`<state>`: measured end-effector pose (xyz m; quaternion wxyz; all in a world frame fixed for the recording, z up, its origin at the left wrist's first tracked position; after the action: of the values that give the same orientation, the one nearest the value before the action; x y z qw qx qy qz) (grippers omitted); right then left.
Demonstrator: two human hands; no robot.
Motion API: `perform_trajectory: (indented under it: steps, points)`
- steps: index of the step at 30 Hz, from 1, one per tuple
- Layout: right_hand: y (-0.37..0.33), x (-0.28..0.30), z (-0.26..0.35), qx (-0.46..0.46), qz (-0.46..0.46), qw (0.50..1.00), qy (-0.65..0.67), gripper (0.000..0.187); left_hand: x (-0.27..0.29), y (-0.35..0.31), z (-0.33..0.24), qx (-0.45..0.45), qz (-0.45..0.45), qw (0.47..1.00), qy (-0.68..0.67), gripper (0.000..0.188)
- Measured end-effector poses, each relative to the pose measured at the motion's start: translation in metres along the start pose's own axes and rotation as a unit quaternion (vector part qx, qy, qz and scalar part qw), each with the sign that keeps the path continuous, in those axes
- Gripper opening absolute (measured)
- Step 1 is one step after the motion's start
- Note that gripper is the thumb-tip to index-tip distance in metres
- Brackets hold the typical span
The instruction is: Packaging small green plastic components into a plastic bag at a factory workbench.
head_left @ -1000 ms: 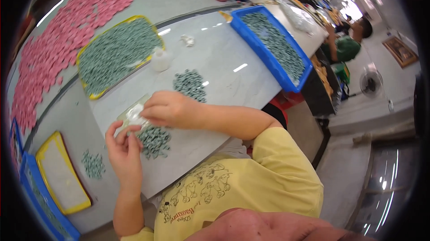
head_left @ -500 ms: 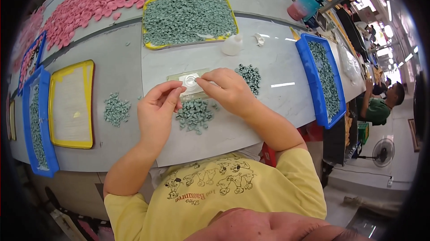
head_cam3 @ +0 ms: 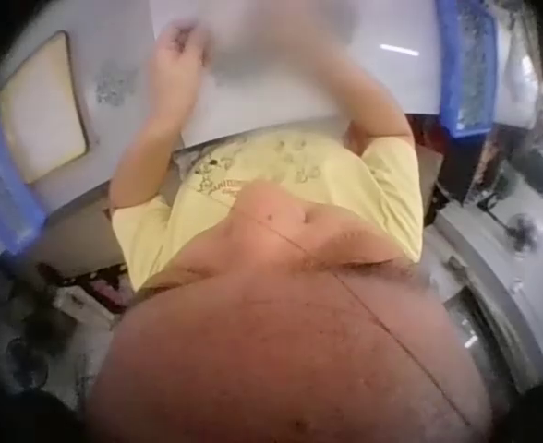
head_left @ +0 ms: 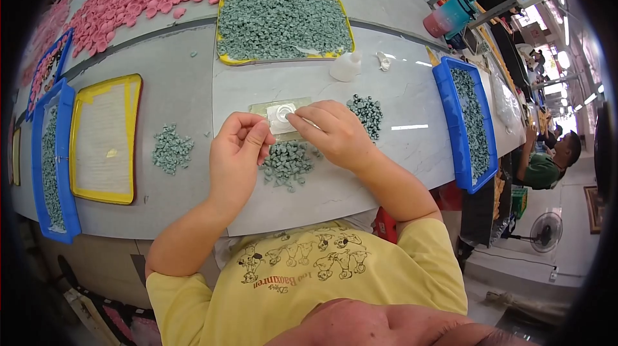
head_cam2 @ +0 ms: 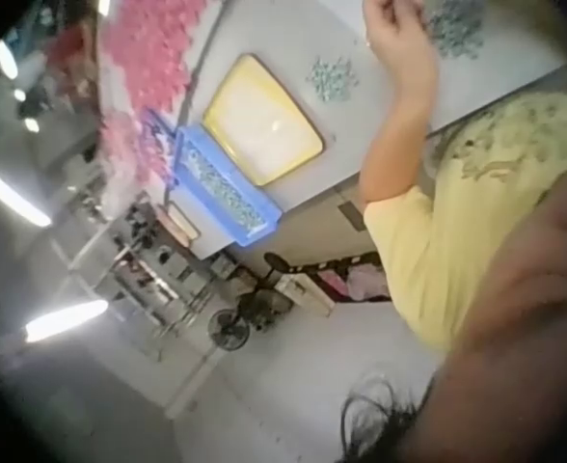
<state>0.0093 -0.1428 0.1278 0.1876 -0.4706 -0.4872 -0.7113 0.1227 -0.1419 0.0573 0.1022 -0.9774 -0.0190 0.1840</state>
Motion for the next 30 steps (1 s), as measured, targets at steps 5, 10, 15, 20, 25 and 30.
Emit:
perform_trajectory:
  steps: [5, 10, 15, 20, 25, 30]
  points:
    - [-0.007, -0.002, -0.027, -0.2, -0.065, 0.959, 0.19, 0.022, -0.002, 0.001, 0.007, 0.009, 0.029, 0.999, -0.019, 0.019]
    - [-0.038, -0.045, -0.044, -0.482, -0.041, 0.674, 0.559, 0.014, -0.011, -0.006, 0.031, 0.134, 0.053, 0.983, -0.112, 0.027]
    - [-0.039, -0.047, -0.037, -0.487, -0.038, 0.647, 0.585, 0.013, -0.018, -0.008, 0.035, 0.165, 0.073, 0.972, -0.148, 0.027]
    - [-0.042, -0.057, -0.035, -0.486, -0.036, 0.608, 0.627, 0.012, -0.02, -0.007, 0.038, 0.162, 0.087, 0.972, -0.143, 0.026]
    - [-0.053, -0.072, -0.033, -0.527, -0.011, 0.532, 0.663, 0.012, -0.018, -0.005, 0.041, 0.155, 0.075, 0.974, -0.145, 0.027]
    - [-0.052, -0.07, -0.033, -0.514, -0.019, 0.546, 0.661, 0.013, -0.018, -0.004, 0.043, 0.153, 0.078, 0.974, -0.146, 0.027]
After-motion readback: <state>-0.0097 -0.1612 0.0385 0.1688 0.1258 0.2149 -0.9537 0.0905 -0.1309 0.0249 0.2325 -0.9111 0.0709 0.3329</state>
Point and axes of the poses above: each hand's wrist, its own y-axis towards the middle knuckle, its own x-axis out of the back of the hand, z = x × y, the point moved 10 cm from there along y, towards the middle knuckle, and after that the axes turned 3 degrees about -y, right-handed, at the moved point
